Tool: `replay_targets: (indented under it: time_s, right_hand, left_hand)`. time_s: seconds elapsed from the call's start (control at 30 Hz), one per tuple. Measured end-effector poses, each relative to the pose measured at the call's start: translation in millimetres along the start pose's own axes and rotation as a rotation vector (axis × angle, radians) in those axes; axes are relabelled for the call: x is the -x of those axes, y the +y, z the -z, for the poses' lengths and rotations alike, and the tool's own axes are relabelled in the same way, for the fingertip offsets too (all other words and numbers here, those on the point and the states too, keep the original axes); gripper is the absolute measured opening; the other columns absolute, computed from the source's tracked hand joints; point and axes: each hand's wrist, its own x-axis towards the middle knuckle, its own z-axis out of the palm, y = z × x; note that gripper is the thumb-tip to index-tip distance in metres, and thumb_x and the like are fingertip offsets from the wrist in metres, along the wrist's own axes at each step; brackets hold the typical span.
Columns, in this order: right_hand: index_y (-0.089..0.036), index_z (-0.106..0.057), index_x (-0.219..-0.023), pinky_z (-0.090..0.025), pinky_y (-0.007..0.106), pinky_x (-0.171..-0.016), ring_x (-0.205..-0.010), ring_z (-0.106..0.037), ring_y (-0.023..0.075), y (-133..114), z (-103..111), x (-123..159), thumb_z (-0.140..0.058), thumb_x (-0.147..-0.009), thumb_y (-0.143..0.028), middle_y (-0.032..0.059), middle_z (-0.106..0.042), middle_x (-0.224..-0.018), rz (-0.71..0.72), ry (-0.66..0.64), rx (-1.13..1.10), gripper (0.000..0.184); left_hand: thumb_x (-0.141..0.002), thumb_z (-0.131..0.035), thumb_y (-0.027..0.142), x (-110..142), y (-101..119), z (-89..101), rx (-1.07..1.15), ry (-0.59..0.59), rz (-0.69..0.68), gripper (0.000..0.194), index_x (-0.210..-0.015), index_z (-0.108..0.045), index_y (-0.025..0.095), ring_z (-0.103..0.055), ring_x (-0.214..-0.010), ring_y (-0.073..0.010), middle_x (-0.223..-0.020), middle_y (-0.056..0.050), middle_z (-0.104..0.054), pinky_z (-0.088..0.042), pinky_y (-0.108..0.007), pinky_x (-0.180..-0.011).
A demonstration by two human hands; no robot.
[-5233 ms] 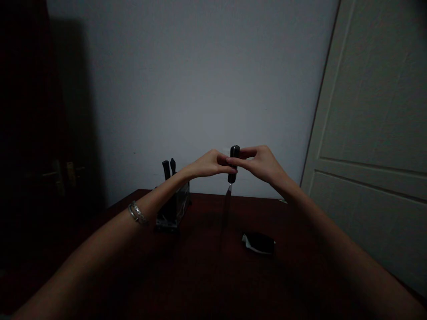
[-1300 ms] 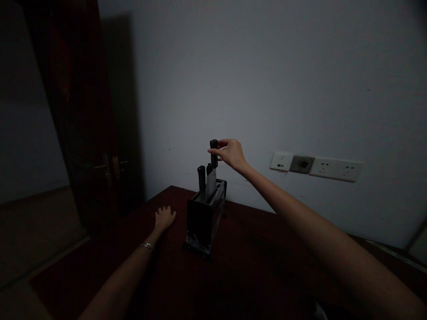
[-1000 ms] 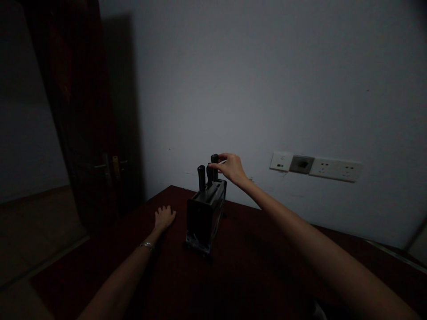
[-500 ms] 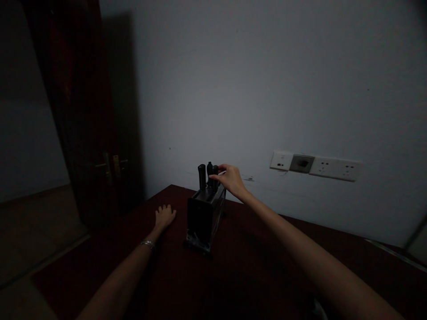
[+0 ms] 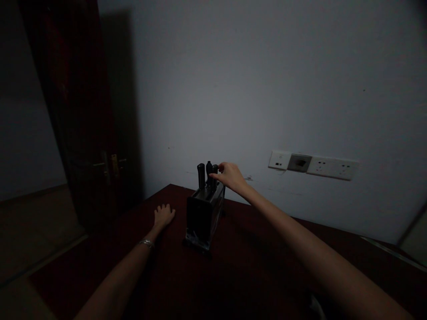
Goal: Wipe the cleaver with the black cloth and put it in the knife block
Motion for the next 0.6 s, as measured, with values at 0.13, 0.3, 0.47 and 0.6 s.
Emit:
replay_targets:
  time_s: [0.13,0.3,0.47,0.6]
  right_hand:
    - [-0.006,-0.065,-0.099,-0.044,0.037,-0.073,-0.086,-0.061,0.0288,-0.9,5.6,0.5,-0.059,-0.072,-0.049,0.0207,-0.067,-0.093,0.022,-0.002,0.032,0.052]
    - [-0.008,-0.064,-0.103,-0.046,0.038,-0.075,-0.087,-0.062,0.0270,-0.8,27.1,13.2,-0.053,-0.074,-0.058,0.0191,-0.066,-0.097,0.001,0.027,-0.015,0.059]
    - [-0.012,-0.064,-0.100,-0.045,0.041,-0.083,-0.091,-0.061,0.0265,22.5,36.0,60.4,-0.044,-0.083,-0.052,0.0172,-0.066,-0.102,-0.074,0.043,-0.086,0.047]
    - [-0.017,-0.063,-0.104,-0.044,0.042,-0.089,-0.100,-0.060,0.0274,54.9,15.0,139.1,-0.042,-0.084,-0.045,0.0147,-0.064,-0.107,-0.224,-0.052,-0.143,0.040]
  left_hand:
    - [-0.084,-0.034,0.038,1.8,0.8,2.0,0.001,0.006,-0.002,0.045,-0.109,-0.057,0.009,-0.048,-0.107,-0.0336,-0.116,-0.019,-0.055,-0.035,-0.044,-0.086]
    - [-0.084,-0.035,0.039,1.4,0.1,1.9,-0.003,0.001,-0.011,0.044,-0.109,-0.056,0.010,-0.047,-0.108,-0.0330,-0.116,-0.019,-0.055,-0.035,-0.043,-0.087]
    - [-0.084,-0.036,0.038,-1.2,-1.5,-1.6,0.017,0.002,-0.010,0.043,-0.107,-0.057,0.009,-0.047,-0.107,-0.0337,-0.115,-0.019,-0.055,-0.035,-0.044,-0.086]
    - [-0.083,-0.036,0.037,-1.8,-1.8,-4.6,0.043,0.012,-0.009,0.041,-0.107,-0.057,0.009,-0.047,-0.109,-0.0342,-0.115,-0.019,-0.055,-0.034,-0.045,-0.087]
